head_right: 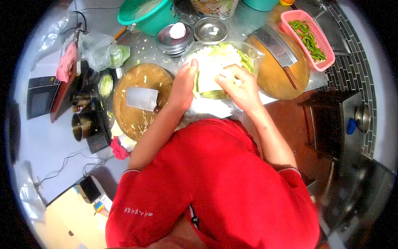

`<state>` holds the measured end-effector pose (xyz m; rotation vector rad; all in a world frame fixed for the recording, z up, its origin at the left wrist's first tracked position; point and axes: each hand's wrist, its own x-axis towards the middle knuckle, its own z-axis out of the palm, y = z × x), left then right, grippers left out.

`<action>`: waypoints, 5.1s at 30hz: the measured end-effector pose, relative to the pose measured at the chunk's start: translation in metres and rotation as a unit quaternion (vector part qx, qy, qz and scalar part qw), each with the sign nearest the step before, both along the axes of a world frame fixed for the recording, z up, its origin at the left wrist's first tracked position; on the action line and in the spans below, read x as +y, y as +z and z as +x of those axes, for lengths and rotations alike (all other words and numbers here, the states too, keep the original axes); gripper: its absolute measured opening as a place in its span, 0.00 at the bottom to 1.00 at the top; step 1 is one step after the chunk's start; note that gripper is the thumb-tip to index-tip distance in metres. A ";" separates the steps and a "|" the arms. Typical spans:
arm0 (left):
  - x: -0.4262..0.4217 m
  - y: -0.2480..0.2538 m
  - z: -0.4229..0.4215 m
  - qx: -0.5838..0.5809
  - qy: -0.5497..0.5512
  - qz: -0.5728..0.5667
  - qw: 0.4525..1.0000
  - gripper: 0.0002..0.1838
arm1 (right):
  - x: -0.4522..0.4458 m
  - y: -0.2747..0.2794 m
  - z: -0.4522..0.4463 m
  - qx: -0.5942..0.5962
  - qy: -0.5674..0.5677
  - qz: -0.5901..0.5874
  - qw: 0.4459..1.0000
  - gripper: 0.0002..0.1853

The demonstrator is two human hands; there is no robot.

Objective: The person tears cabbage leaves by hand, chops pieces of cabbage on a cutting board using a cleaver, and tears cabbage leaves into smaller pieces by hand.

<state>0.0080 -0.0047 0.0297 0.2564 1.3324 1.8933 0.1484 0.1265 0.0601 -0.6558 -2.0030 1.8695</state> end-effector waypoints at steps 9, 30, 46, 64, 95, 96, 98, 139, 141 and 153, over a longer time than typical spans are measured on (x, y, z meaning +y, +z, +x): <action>-0.005 0.002 0.005 0.151 -0.159 -0.068 0.973 0.23 | 0.017 -0.019 -0.015 -0.085 0.039 0.092 0.991 0.26; -0.006 -0.017 0.014 -0.163 -0.176 0.127 0.962 0.21 | 0.005 -0.054 -0.007 0.140 0.080 -0.566 0.809 0.21; 0.024 -0.008 0.006 0.218 -0.208 -0.119 0.946 0.21 | 0.083 -0.042 -0.017 -0.053 -0.010 0.248 0.967 0.18; 0.015 -0.060 -0.019 0.643 -0.169 -0.299 0.685 0.27 | 0.043 -0.084 -0.031 -0.033 0.127 0.480 0.867 0.20; -0.497 -0.177 -0.131 0.416 0.269 -0.627 0.602 0.32 | -0.096 -0.039 -0.052 -0.056 0.276 0.304 0.910 0.06; -0.493 -0.173 -0.137 0.415 0.216 -0.643 0.606 0.36 | -0.110 -0.042 -0.058 -0.054 0.310 0.311 0.897 0.07; -0.493 -0.176 -0.150 0.394 0.129 -0.672 0.613 0.42 | -0.137 -0.046 -0.072 -0.034 0.342 0.360 0.867 0.12; -0.325 -0.058 -0.041 0.077 0.250 -0.069 0.963 0.24 | -0.279 -0.053 -0.155 -0.086 0.385 0.038 0.918 0.29; -0.328 -0.072 -0.043 0.101 0.233 -0.105 0.961 0.26 | -0.275 -0.055 -0.153 -0.082 0.392 0.042 0.915 0.28; -0.337 -0.047 -0.040 0.161 0.129 -0.130 0.970 0.35 | -0.272 -0.020 -0.153 -0.078 0.441 0.142 0.883 0.27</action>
